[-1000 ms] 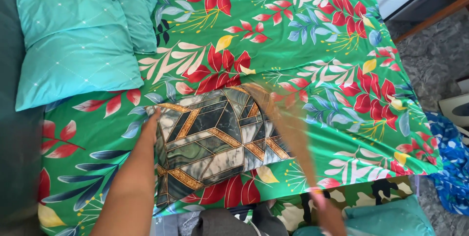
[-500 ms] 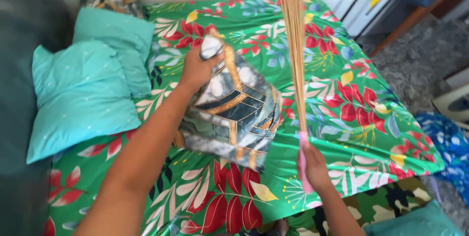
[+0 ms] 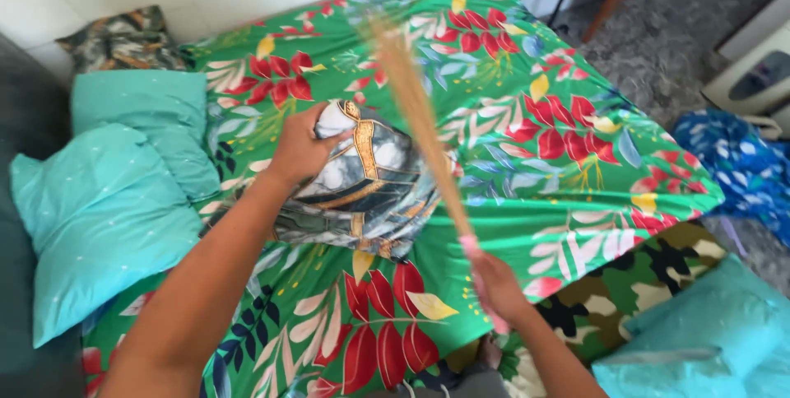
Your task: Beating dust out of pillows and the bedsheet using a hand broom.
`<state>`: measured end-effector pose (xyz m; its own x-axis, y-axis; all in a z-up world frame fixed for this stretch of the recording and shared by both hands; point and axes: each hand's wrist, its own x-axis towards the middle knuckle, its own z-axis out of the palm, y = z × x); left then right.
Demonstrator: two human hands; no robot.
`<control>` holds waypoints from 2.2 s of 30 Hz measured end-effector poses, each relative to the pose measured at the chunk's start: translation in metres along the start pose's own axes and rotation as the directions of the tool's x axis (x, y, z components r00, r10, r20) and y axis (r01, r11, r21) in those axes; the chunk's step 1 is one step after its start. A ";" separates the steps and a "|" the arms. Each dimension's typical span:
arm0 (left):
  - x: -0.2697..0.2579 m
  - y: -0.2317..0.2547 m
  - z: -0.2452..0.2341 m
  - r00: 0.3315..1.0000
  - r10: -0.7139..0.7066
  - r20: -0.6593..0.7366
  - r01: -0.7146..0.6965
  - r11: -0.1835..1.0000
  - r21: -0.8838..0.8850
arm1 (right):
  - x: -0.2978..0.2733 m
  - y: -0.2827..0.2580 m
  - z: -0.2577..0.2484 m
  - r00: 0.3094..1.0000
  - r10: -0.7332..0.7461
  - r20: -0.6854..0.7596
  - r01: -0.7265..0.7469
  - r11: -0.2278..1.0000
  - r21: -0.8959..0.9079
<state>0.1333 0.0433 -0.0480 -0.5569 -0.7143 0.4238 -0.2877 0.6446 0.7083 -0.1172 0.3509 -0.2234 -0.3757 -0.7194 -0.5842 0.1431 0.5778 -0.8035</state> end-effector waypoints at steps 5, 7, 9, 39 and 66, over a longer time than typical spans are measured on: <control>-0.005 0.021 0.010 0.988 0.153 -0.021 -0.153 0.988 0.013 | 0.017 0.016 0.020 0.958 -0.224 0.178 0.222 0.975 0.028; -0.011 0.028 0.014 0.984 0.176 0.003 -0.176 0.984 0.027 | 0.048 0.043 -0.024 0.984 -0.138 0.116 0.148 0.986 -0.076; -0.019 0.033 0.013 0.983 0.183 0.021 -0.184 0.982 0.050 | 0.057 0.040 -0.048 0.997 -0.050 0.061 0.060 0.982 -0.181; -0.241 0.078 0.097 0.918 0.132 0.374 -0.022 0.958 -0.284 | 0.139 0.049 0.063 0.989 0.004 0.146 -0.046 0.956 0.290; -0.400 -0.159 0.206 -0.001 -0.699 0.715 0.590 -0.578 -0.564 | 0.056 0.158 0.037 0.999 0.046 -0.017 -0.040 0.964 0.262</control>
<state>0.2412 0.2822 -0.4465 -0.3557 -0.2552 -0.8991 0.2767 -0.9476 0.1594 -0.0820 0.3881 -0.3869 -0.3842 -0.6858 -0.6182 0.3927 0.4846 -0.7816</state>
